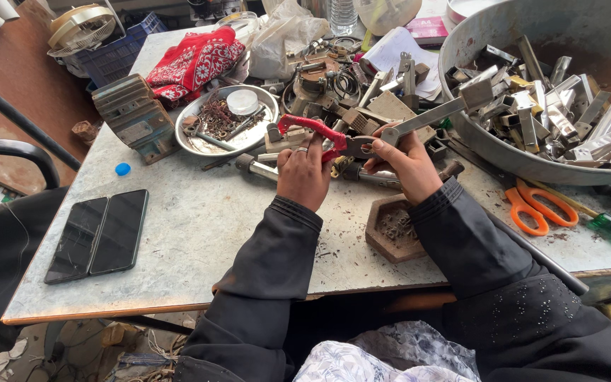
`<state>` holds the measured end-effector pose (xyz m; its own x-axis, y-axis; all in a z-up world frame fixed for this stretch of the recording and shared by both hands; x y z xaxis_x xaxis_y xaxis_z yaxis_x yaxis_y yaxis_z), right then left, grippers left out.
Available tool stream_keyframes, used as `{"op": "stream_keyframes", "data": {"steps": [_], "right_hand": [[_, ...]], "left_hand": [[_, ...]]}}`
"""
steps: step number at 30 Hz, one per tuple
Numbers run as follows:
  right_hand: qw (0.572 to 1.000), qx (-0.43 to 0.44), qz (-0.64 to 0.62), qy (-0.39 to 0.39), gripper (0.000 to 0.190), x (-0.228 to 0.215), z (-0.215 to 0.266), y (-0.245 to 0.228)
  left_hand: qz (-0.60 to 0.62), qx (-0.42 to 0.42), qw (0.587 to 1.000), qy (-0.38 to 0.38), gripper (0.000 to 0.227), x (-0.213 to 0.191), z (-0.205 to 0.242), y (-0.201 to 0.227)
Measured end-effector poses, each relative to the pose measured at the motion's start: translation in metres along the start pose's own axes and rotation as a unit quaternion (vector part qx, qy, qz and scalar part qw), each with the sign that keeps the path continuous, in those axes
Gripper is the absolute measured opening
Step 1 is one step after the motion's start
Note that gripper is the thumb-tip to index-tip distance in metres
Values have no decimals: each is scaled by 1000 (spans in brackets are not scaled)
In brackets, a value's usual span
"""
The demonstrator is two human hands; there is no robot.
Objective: The person uses pliers to hold a metal lock cylinder and a hammer to strike it repeatedly on a workbench. They adjust the cylinder's position and continue hammering to modify or disassemble the lock.
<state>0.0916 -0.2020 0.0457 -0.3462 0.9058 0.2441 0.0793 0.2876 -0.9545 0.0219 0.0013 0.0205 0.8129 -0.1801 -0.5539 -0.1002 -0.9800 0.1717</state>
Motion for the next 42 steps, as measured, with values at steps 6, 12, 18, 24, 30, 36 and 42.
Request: {"op": "stream_keyframes", "data": {"steps": [6, 12, 18, 24, 30, 36, 42], "right_hand": [[996, 6, -84, 15, 28, 0, 0, -2], [994, 15, -107, 13, 29, -1, 0, -6], [998, -45, -23, -31, 29, -4, -2, -10], [995, -13, -58, -78, 26, 0, 1, -16], [989, -19, -50, -135, 46, 7, 10, -32], [975, -93, 105, -174, 65, 6, 7, -38], [962, -73, 133, -228, 78, -7, 1, -33]], "left_hand": [[82, 13, 995, 59, 65, -20, -6, 8], [94, 23, 992, 79, 64, -32, -11, 11], [52, 27, 993, 106, 67, -39, -15, 13], [14, 37, 993, 113, 66, -40, -13, 10], [10, 26, 993, 113, 65, -40, -12, 6], [30, 41, 992, 114, 64, -45, -17, 3], [60, 62, 991, 98, 65, -50, -20, 5]]}}
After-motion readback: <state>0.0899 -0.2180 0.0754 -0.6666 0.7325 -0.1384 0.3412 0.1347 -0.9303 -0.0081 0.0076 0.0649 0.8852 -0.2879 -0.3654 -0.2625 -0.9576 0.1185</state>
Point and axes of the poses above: each hand's wrist, its own z-axis away from the middle knuckle, its own x-axis out of the palm, y = z × x, the point moved 3 cm from there along -z, towards the middle knuckle, and after that the axes turned 12 degrees about y, right-handed, at the moved point
